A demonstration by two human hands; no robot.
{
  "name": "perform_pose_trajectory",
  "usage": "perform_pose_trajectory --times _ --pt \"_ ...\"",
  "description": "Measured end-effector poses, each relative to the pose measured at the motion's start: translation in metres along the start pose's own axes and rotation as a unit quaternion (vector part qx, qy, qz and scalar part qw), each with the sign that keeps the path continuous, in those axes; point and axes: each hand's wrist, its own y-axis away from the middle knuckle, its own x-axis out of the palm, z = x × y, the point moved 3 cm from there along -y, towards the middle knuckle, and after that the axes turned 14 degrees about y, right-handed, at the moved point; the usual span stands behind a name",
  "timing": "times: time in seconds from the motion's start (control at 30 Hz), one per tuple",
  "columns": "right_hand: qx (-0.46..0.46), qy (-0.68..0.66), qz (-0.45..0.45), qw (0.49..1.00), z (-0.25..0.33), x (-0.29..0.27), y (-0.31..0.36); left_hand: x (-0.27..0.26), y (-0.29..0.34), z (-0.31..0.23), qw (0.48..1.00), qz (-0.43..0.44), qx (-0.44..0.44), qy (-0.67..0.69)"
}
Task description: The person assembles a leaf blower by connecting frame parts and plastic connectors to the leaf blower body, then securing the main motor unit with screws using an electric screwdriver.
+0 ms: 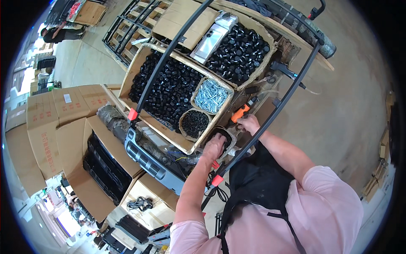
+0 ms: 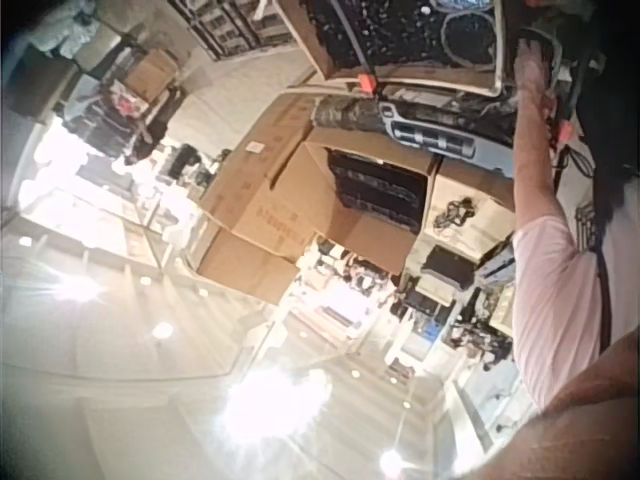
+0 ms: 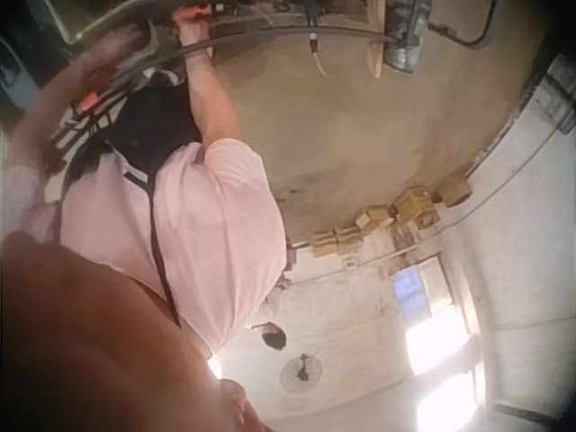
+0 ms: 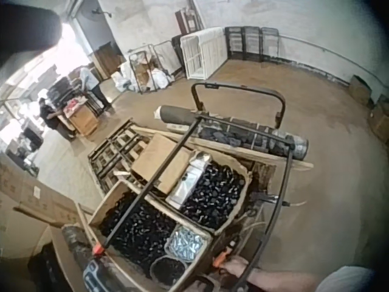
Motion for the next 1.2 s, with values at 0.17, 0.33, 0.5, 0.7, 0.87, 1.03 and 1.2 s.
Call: perform_pose_trajectory --times 0.17,0.33,0.5,0.7,0.87,1.03,1.2 --pt "0.103 -0.028 -0.111 0.988 0.001 0.035 -0.035 -0.003 -0.001 0.029 0.979 -0.091 -0.081 0.166" --pt "-0.058 0.005 -0.317 0.947 -0.046 -0.013 -0.073 0.004 -0.036 0.007 0.812 -0.019 -0.273 0.515" --pt "-0.189 -0.164 -0.173 0.953 0.033 -0.002 -0.02 -0.001 0.001 0.044 0.74 -0.01 -0.295 0.604" --pt "-0.053 -0.121 0.083 0.988 0.039 -0.053 0.025 -0.004 -0.002 0.043 0.707 0.021 -0.298 0.642" --pt "-0.057 -0.262 0.08 0.96 0.008 -0.057 0.096 -0.009 0.002 0.025 0.72 0.018 -0.286 0.633" --pt "-0.054 -0.207 0.035 0.976 -0.04 -0.065 0.13 -0.013 0.012 0.023 0.721 0.027 -0.232 0.652" --pt "-0.148 -0.151 -0.026 0.977 -0.02 -0.067 0.2 -0.016 0.022 0.018 0.716 0.004 -0.248 0.653"
